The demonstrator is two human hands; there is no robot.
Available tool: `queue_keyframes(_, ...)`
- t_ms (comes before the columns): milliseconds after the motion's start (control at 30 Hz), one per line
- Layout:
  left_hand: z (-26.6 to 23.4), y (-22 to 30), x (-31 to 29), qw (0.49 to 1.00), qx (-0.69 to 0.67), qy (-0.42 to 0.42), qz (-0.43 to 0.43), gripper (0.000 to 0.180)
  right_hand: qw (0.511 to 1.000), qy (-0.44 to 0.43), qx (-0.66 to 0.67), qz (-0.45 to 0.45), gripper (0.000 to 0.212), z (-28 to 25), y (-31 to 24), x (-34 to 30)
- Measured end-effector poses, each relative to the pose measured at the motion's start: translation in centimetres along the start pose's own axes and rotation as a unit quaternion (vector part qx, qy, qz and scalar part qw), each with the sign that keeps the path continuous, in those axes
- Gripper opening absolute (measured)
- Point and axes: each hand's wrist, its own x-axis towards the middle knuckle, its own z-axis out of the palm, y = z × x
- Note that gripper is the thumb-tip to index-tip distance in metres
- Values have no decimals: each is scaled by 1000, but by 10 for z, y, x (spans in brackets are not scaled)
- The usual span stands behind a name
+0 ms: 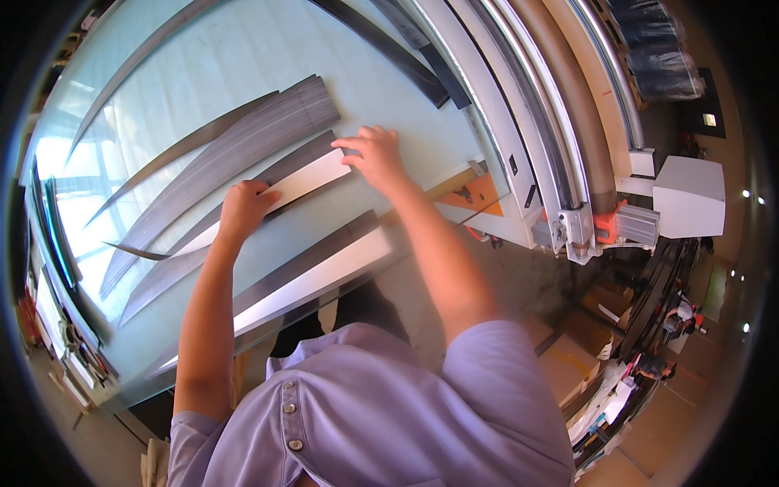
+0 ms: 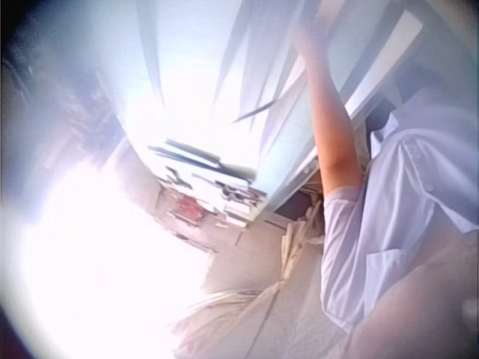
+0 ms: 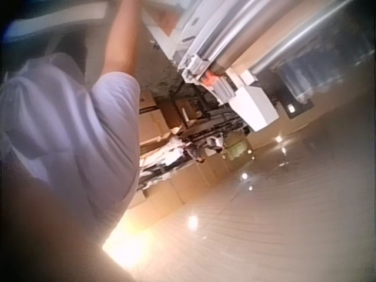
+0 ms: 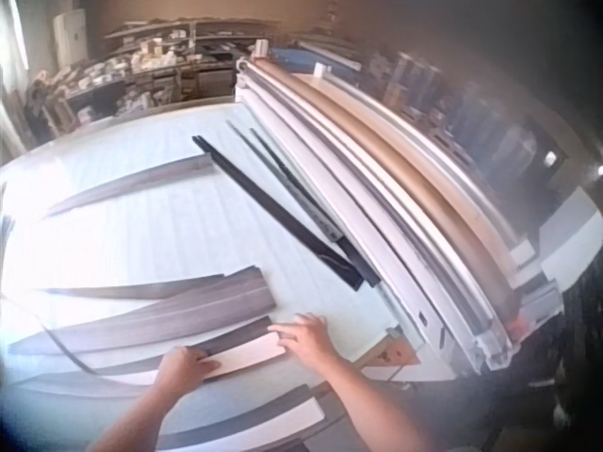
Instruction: The person aligns and organizes long, curved metal strips on a large table by hand, eventually stacking them together.
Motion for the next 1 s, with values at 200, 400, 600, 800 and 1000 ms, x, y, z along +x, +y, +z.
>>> queue_keyframes(200, -30, -75, -45, 991, 126, 36, -18, 41, 1000, 9, -13, -2, 30, 2, -4, -2)
queue_keyframes(400, -85, -263, -124, 981, 55, 106, -150, 41, 1000, -11, -16, 9, 34, 3, -5, -1)
queue_keyframes(600, -83, -289, -132, 975, 8, 134, -180, 40, 999, -36, -10, 35, 36, 0, -12, 0)
queue_keyframes(800, -89, -274, -134, 971, -20, 130, -199, 37, 998, -40, -13, 50, 38, -1, -19, 0)
queue_keyframes(1000, -91, -266, -132, 971, 15, 132, -199, 35, 998, -35, -18, 38, 40, 1, -16, 0)
